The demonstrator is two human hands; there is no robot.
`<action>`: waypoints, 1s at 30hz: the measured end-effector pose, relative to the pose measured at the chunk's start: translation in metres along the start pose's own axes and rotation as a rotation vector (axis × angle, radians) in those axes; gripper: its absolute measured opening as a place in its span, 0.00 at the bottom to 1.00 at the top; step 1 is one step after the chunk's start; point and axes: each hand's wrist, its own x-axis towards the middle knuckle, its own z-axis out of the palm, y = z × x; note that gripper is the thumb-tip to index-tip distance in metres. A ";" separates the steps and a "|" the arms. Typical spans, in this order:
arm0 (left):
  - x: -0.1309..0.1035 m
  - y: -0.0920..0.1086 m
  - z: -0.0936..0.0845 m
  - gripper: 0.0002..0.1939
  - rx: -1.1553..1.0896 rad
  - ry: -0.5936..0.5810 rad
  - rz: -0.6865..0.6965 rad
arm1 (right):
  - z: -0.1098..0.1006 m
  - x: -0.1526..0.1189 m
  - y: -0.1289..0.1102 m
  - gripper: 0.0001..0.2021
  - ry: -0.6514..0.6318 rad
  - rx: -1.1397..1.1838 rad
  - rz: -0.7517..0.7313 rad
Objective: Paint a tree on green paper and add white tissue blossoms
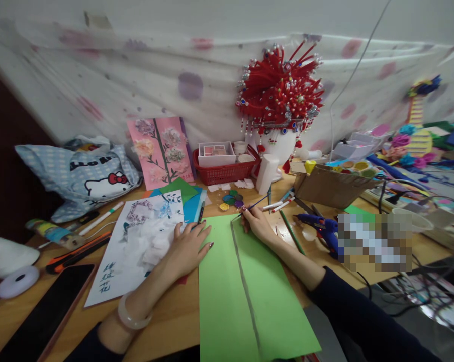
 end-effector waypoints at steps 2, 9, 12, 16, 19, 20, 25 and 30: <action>0.000 0.000 0.000 0.21 -0.004 0.001 0.004 | 0.000 0.000 0.000 0.11 0.005 0.007 0.001; 0.000 0.001 -0.001 0.21 0.002 0.008 0.006 | 0.000 0.000 0.000 0.10 -0.015 0.023 0.023; 0.000 0.000 0.000 0.21 0.005 0.014 0.009 | 0.000 0.000 0.000 0.10 -0.005 0.023 0.015; 0.000 0.000 0.000 0.21 0.006 0.009 0.004 | 0.000 0.000 0.000 0.09 -0.023 0.023 0.024; 0.000 0.000 -0.001 0.21 0.005 0.000 0.004 | 0.001 0.001 0.001 0.09 -0.019 0.024 0.024; 0.000 0.000 -0.001 0.21 0.006 -0.001 0.005 | 0.001 0.001 0.001 0.09 -0.012 0.024 0.021; 0.000 0.000 -0.001 0.21 0.010 0.003 0.003 | 0.001 0.002 0.002 0.09 -0.016 0.022 0.024; 0.000 0.000 -0.001 0.21 0.006 0.000 0.005 | 0.001 0.002 0.003 0.07 0.009 0.022 0.021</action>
